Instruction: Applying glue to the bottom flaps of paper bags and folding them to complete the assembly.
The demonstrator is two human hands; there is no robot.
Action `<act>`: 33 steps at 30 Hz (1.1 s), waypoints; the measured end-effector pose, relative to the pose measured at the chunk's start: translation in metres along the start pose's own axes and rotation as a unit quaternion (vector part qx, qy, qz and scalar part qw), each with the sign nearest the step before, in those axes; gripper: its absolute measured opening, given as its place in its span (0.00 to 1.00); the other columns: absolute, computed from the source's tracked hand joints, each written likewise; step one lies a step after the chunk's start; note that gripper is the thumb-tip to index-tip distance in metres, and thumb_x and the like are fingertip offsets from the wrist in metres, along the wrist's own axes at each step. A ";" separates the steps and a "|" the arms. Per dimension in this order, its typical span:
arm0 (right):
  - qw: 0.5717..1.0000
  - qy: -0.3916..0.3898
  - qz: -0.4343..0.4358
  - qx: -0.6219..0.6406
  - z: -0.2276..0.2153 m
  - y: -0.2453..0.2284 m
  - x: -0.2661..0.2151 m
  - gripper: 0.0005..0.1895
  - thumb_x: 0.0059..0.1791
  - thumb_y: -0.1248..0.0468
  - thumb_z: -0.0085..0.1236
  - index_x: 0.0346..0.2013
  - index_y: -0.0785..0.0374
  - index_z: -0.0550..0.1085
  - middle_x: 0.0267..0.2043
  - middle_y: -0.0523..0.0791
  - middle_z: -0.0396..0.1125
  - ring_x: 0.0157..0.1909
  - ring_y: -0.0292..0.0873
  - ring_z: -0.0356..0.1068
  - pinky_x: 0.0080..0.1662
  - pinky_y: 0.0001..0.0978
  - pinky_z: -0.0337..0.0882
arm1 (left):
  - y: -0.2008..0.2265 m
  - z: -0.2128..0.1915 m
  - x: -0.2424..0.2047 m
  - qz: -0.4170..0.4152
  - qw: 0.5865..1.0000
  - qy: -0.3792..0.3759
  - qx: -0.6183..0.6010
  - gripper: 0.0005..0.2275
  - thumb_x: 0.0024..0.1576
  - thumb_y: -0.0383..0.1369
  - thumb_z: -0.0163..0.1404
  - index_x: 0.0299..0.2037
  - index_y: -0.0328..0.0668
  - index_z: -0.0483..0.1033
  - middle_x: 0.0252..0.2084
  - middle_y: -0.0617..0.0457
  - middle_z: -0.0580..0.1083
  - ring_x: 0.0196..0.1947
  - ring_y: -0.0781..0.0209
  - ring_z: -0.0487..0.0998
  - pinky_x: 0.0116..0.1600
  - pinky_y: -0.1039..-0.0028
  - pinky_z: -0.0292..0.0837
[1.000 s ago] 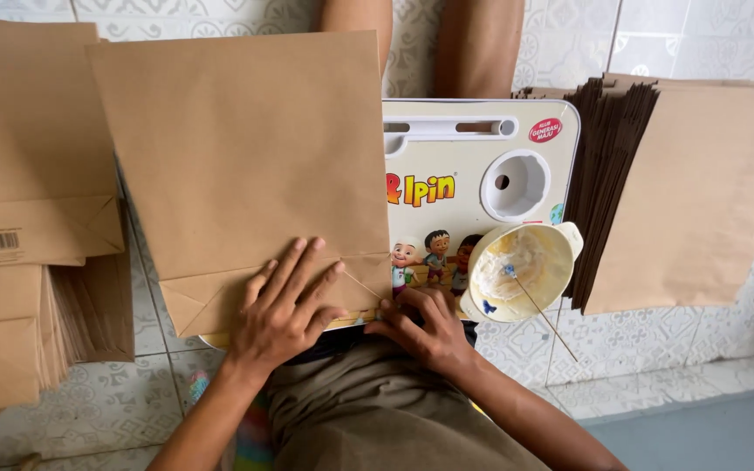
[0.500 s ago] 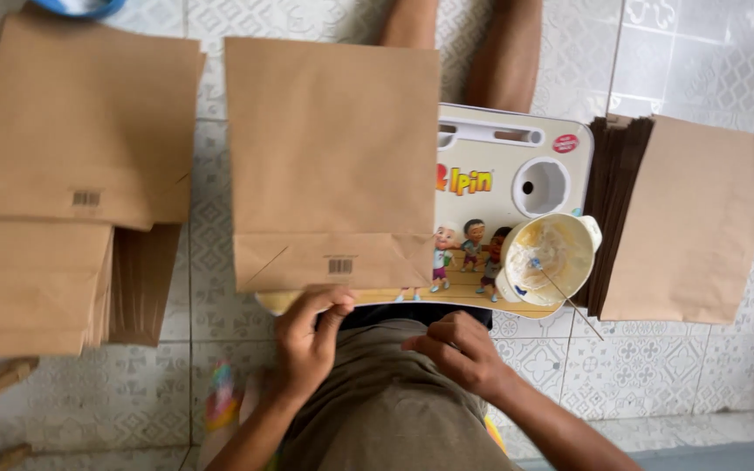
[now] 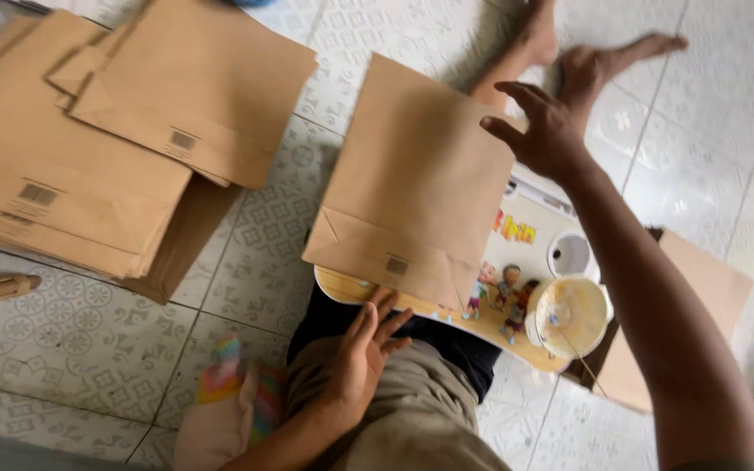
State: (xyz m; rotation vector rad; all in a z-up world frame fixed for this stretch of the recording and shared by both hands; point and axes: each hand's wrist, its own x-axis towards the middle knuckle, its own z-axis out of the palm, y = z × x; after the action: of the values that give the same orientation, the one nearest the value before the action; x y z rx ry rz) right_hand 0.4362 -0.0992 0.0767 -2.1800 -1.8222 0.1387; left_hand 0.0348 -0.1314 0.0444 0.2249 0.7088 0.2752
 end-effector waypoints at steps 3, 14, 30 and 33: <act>0.995 -0.058 0.053 0.057 0.031 0.000 0.028 0.25 0.57 0.57 0.56 0.65 0.67 0.67 0.57 0.57 0.70 0.56 0.59 0.71 0.54 0.50 0.71 | 0.009 0.014 0.000 -0.030 0.998 0.037 -0.036 0.32 0.57 0.46 0.43 0.73 0.46 0.57 0.62 0.52 0.66 0.59 0.56 0.71 0.48 0.68 0.64; 0.971 -0.106 0.084 0.195 0.091 -0.073 0.148 0.19 0.54 0.56 0.62 0.52 0.67 0.78 0.46 0.51 0.69 0.43 0.44 0.71 0.44 0.34 0.73 | 0.102 0.006 0.003 0.229 0.962 0.111 0.099 0.18 0.59 0.31 0.48 0.58 0.34 0.62 0.43 0.49 0.70 0.40 0.63 0.69 0.48 0.71 0.70; 0.939 -0.306 0.064 0.140 0.249 -0.087 0.291 0.46 0.50 0.37 0.57 0.74 0.61 0.59 0.71 0.58 0.59 0.71 0.62 0.60 0.69 0.55 0.61 | 0.199 -0.031 0.088 0.258 0.867 0.393 0.165 0.39 0.60 0.40 0.51 0.76 0.47 0.37 0.76 0.35 0.39 0.77 0.39 0.39 0.74 0.49 0.48; 0.928 -0.346 0.082 0.109 0.259 -0.083 0.300 0.49 0.48 0.35 0.58 0.76 0.56 0.56 0.73 0.58 0.55 0.72 0.64 0.58 0.68 0.58 0.61 | 0.183 -0.042 0.109 0.276 0.869 0.393 0.120 0.39 0.60 0.37 0.52 0.75 0.46 0.36 0.75 0.31 0.43 0.77 0.36 0.42 0.74 0.49 0.49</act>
State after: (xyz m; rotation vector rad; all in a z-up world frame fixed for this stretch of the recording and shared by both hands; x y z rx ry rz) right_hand 0.3481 0.2477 -0.1123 -2.2760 -1.8000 1.2219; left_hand 0.0544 0.0808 0.0017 0.5722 1.4943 0.8584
